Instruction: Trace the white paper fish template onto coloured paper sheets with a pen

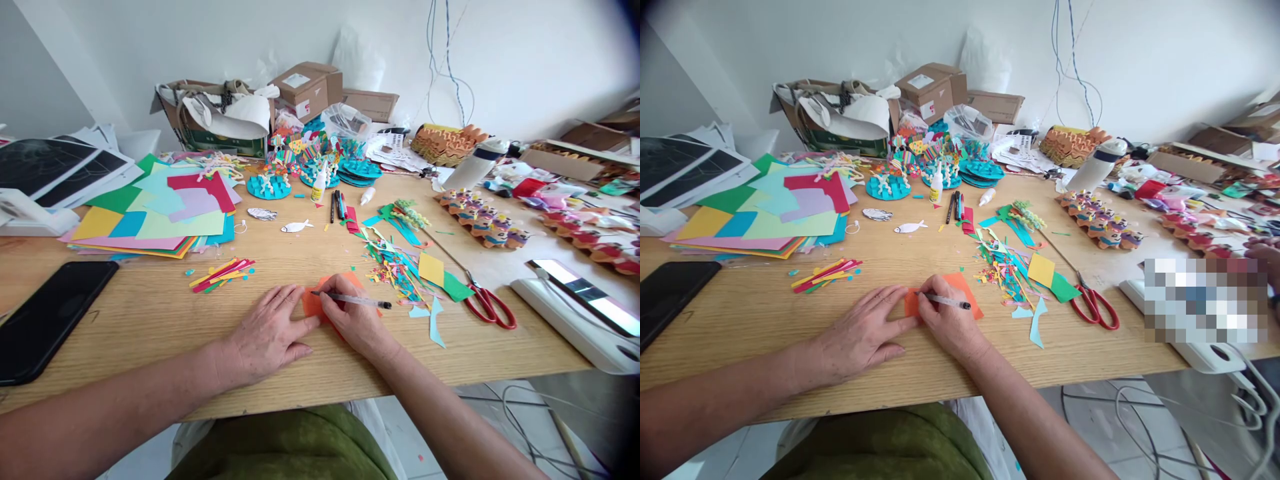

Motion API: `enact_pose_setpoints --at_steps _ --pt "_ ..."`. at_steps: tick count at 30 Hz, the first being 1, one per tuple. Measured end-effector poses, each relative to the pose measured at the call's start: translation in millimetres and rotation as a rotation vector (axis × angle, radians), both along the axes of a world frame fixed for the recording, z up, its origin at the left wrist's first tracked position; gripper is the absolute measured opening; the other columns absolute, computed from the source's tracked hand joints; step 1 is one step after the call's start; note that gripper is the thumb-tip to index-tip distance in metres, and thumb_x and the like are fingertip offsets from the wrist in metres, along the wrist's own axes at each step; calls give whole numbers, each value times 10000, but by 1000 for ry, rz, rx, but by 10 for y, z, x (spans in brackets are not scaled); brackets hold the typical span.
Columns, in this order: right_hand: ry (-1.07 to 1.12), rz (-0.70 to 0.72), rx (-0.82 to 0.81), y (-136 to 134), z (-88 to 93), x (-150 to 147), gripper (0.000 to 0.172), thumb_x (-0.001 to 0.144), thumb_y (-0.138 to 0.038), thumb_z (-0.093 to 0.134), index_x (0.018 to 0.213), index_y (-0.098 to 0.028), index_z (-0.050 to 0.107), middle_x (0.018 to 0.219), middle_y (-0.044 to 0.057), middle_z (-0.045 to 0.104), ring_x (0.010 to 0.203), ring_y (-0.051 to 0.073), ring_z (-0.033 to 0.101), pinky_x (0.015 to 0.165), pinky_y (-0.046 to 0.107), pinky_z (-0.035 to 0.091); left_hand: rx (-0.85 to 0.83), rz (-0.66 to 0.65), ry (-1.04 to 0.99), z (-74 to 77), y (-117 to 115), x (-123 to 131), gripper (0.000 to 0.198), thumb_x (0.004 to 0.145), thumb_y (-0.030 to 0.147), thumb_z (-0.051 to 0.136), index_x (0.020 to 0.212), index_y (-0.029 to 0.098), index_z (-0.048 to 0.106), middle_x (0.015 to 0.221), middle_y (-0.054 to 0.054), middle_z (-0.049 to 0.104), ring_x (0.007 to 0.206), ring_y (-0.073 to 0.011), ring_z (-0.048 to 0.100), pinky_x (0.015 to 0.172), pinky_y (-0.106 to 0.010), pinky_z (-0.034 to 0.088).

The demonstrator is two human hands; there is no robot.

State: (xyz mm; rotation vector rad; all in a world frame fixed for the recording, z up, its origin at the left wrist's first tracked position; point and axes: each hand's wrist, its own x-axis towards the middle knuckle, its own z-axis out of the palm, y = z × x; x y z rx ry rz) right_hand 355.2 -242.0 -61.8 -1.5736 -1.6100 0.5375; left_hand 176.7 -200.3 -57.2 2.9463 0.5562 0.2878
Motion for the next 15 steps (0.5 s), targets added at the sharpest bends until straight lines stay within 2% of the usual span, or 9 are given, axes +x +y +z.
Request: enact_pose_setpoints --at_steps 15 --pt "68 23 -41 -53 62 10 115 682 -99 413 655 -210 411 581 -46 443 543 109 417 512 227 335 16 -15 -23 -3 0 -6 449 776 354 602 1201 255 497 1316 -152 358 1224 -329 334 990 -504 310"
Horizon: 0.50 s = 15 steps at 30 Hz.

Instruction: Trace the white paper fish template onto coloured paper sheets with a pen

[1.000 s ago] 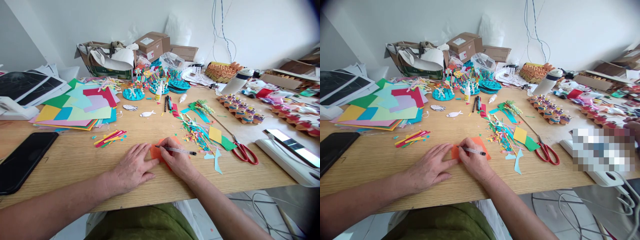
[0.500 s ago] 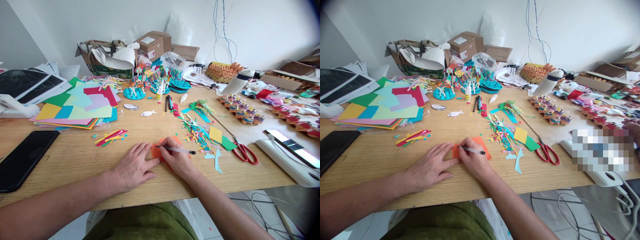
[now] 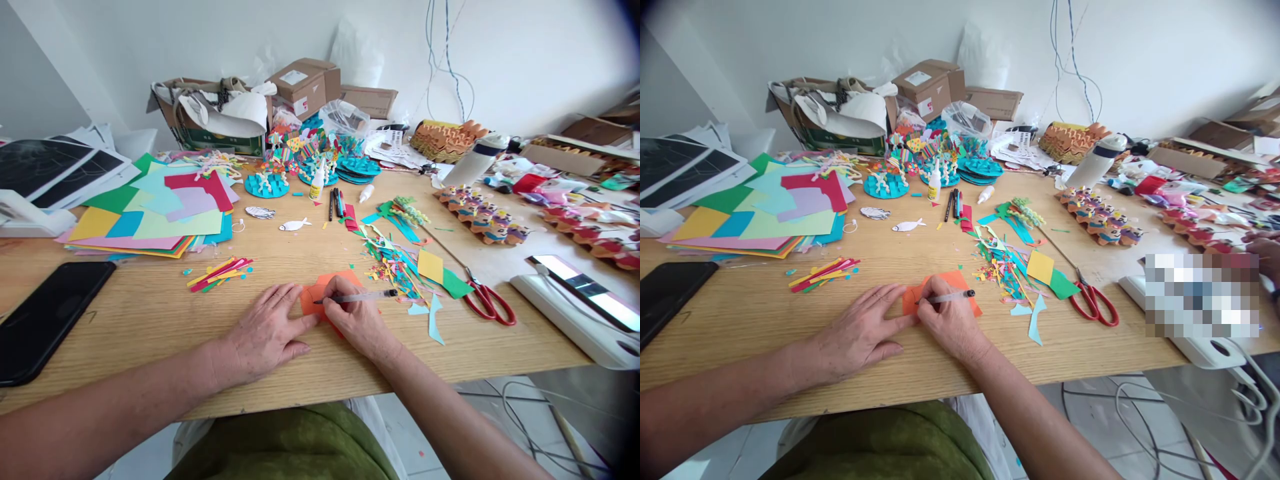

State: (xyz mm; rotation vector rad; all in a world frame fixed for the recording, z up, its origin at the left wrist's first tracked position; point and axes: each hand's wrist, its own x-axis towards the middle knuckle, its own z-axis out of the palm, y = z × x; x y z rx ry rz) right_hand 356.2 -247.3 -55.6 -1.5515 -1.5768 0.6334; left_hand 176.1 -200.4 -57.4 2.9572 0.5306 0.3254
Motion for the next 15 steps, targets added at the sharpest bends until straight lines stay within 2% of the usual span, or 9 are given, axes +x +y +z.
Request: enact_pose_setpoints --at_steps 7,15 --pt "67 -31 2 4 14 0 93 691 -123 411 654 -208 421 579 -48 431 534 108 403 496 223 327 -4 -1 11 3 -4 2 419 785 345 592 1183 242 513 1306 -155 363 1221 -326 337 991 -506 309" --pt "39 -10 -2 -3 7 -6 113 689 -100 425 654 -207 433 583 -47 457 539 108 427 506 221 344 -1 3 16 9 -2 5 444 776 347 602 1198 252 500 1314 -152 354 1222 -327 336 989 -507 312"
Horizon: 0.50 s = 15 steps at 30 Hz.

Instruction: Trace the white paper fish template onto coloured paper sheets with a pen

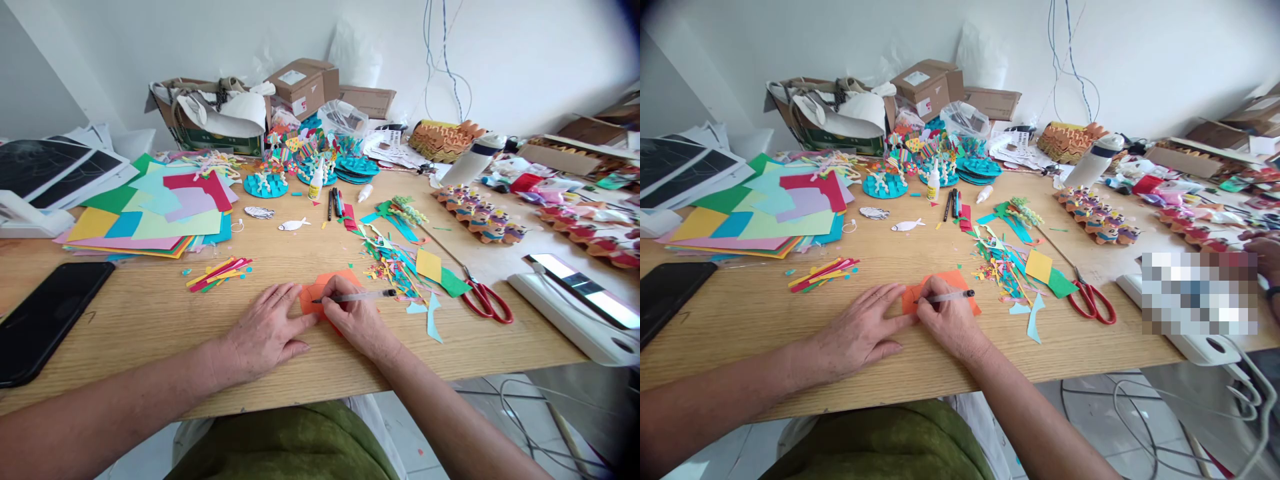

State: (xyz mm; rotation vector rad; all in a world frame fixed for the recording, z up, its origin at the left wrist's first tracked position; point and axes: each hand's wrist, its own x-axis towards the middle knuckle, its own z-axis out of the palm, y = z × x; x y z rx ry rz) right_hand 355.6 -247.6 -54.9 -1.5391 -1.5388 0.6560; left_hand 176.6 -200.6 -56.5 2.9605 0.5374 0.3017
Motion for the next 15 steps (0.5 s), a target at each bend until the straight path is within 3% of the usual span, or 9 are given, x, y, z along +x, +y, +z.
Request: enact_pose_setpoints --at_steps 15 --pt "-114 -2 39 48 -30 -19 67 766 -158 455 729 -192 499 614 -26 510 545 113 448 512 232 358 8 3 2 -1 1 0 453 772 373 601 1199 261 499 1307 -143 373 1220 -324 343 993 -494 308"
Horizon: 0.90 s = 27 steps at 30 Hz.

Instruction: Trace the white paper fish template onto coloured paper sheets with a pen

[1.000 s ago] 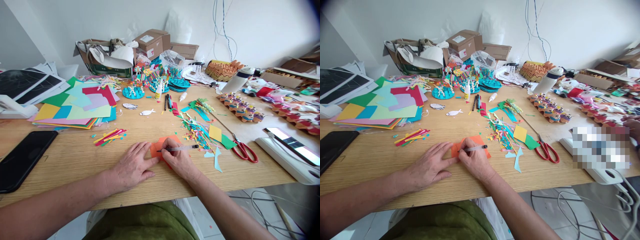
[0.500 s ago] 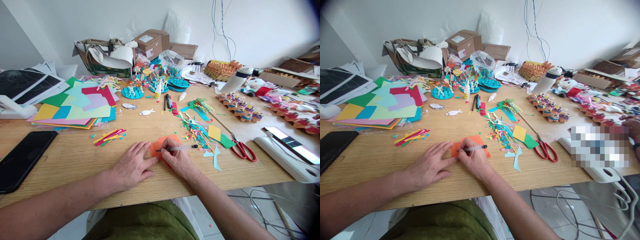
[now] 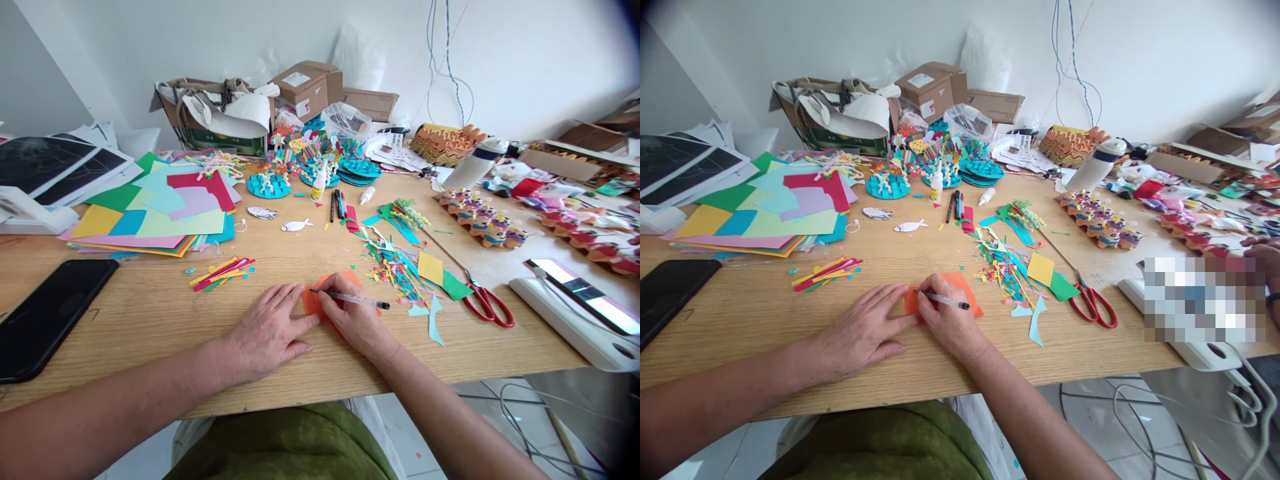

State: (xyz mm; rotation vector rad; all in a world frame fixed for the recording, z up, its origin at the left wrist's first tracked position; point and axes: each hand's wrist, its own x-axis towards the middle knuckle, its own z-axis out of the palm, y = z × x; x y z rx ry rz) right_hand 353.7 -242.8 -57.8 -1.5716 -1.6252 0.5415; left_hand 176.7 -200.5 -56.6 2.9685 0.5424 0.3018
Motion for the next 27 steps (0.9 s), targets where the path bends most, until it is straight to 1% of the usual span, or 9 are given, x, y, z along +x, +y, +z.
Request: enact_pose_setpoints --at_steps 5,10,13,17,20,27 --pt "24 -25 -4 -12 -8 1 73 752 -158 449 700 -201 477 598 -36 490 526 110 434 496 229 347 -6 -4 0 4 -2 -3 435 775 361 599 1187 256 509 1305 -145 378 1215 -325 351 990 -497 310" --pt "43 -23 -22 -36 -12 18 92 710 -126 430 679 -210 448 605 -38 488 555 116 454 526 234 359 -9 -7 -11 0 0 -2 426 776 357 597 1181 257 510 1306 -139 376 1220 -321 344 993 -500 306" --pt "62 -17 -34 -46 -13 30 98 690 -119 425 663 -212 430 590 -46 464 542 112 440 515 228 350 -9 -6 -7 6 0 0 427 779 357 593 1186 257 509 1305 -144 372 1221 -326 342 995 -500 305" --pt "99 8 -53 -51 -12 36 105 680 -109 420 656 -210 422 580 -52 445 531 105 423 499 221 337 -14 -3 11 17 -4 2 421 789 359 581 1189 245 514 1304 -165 367 1216 -339 348 993 -506 306" --pt "123 -1 -52 -50 -7 31 97 694 -117 419 662 -208 428 584 -50 447 531 104 418 493 219 334 -17 -5 10 15 -7 1 414 792 360 576 1184 241 518 1311 -166 364 1219 -339 343 989 -513 308" --pt "95 -3 -40 -50 10 25 109 679 -101 425 651 -206 426 582 -47 456 537 106 423 511 223 337 -10 -5 7 6 -2 2 435 785 354 588 1199 253 502 1308 -155 364 1217 -336 345 988 -510 312"
